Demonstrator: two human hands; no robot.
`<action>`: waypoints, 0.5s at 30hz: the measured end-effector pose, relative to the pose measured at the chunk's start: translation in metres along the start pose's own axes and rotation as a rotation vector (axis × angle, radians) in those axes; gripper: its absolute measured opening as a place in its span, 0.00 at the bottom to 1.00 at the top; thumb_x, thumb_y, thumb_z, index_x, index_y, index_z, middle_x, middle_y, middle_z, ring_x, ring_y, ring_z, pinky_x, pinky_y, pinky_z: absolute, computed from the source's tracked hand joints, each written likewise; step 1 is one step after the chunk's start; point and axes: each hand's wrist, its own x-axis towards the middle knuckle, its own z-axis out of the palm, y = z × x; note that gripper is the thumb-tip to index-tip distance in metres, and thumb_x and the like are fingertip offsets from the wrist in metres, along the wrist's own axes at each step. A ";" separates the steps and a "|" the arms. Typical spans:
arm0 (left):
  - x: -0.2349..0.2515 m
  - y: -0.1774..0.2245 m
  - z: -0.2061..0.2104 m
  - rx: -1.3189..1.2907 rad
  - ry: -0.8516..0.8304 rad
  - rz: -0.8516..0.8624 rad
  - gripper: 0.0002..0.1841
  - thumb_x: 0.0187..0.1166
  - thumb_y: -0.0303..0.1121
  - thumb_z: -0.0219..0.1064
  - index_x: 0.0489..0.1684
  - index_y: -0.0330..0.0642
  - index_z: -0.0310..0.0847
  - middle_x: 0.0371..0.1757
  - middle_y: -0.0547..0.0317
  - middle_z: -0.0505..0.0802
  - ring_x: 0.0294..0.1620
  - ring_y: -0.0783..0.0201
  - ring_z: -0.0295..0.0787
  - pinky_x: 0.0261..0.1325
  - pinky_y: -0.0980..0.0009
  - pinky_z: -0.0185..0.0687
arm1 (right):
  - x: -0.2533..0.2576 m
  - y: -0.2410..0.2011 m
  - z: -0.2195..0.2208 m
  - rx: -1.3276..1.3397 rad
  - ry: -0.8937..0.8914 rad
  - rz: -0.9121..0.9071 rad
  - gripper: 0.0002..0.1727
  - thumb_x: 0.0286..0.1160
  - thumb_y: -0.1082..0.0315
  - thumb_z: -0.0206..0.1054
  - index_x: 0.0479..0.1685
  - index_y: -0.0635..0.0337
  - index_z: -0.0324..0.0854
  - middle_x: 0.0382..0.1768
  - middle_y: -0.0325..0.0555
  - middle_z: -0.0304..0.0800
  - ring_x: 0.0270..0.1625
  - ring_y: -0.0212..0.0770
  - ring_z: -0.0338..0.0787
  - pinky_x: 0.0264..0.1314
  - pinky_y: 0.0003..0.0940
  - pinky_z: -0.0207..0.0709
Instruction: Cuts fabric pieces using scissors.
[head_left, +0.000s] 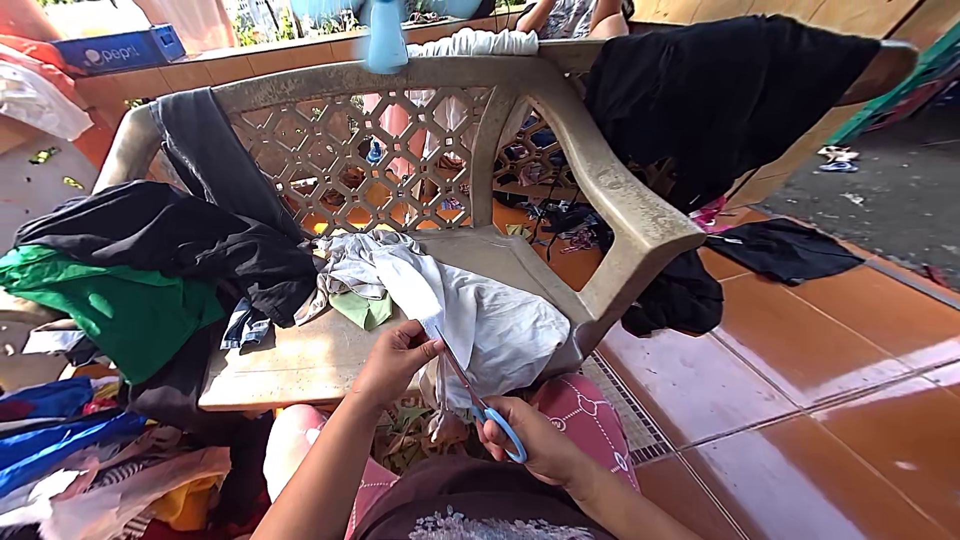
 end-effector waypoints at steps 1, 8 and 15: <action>-0.002 0.000 -0.001 0.013 0.000 -0.002 0.05 0.76 0.20 0.68 0.43 0.36 0.84 0.36 0.68 0.92 0.40 0.76 0.89 0.53 0.74 0.86 | -0.001 0.000 0.000 0.002 -0.009 0.011 0.22 0.56 0.37 0.82 0.28 0.42 0.82 0.20 0.20 0.83 0.20 0.16 0.78 0.25 0.12 0.71; -0.004 0.002 -0.001 -0.065 -0.114 -0.031 0.25 0.71 0.18 0.69 0.68 0.35 0.67 0.42 0.66 0.92 0.43 0.73 0.91 0.56 0.73 0.87 | 0.006 -0.008 0.001 0.009 -0.053 0.015 0.24 0.56 0.36 0.81 0.29 0.43 0.81 0.20 0.21 0.83 0.20 0.16 0.78 0.25 0.12 0.70; -0.006 0.000 -0.001 -0.093 -0.150 -0.054 0.27 0.71 0.17 0.69 0.69 0.37 0.65 0.43 0.65 0.92 0.44 0.73 0.91 0.58 0.72 0.87 | 0.004 -0.004 0.003 -0.011 -0.041 -0.011 0.19 0.62 0.41 0.80 0.28 0.41 0.81 0.19 0.19 0.82 0.20 0.14 0.76 0.24 0.12 0.69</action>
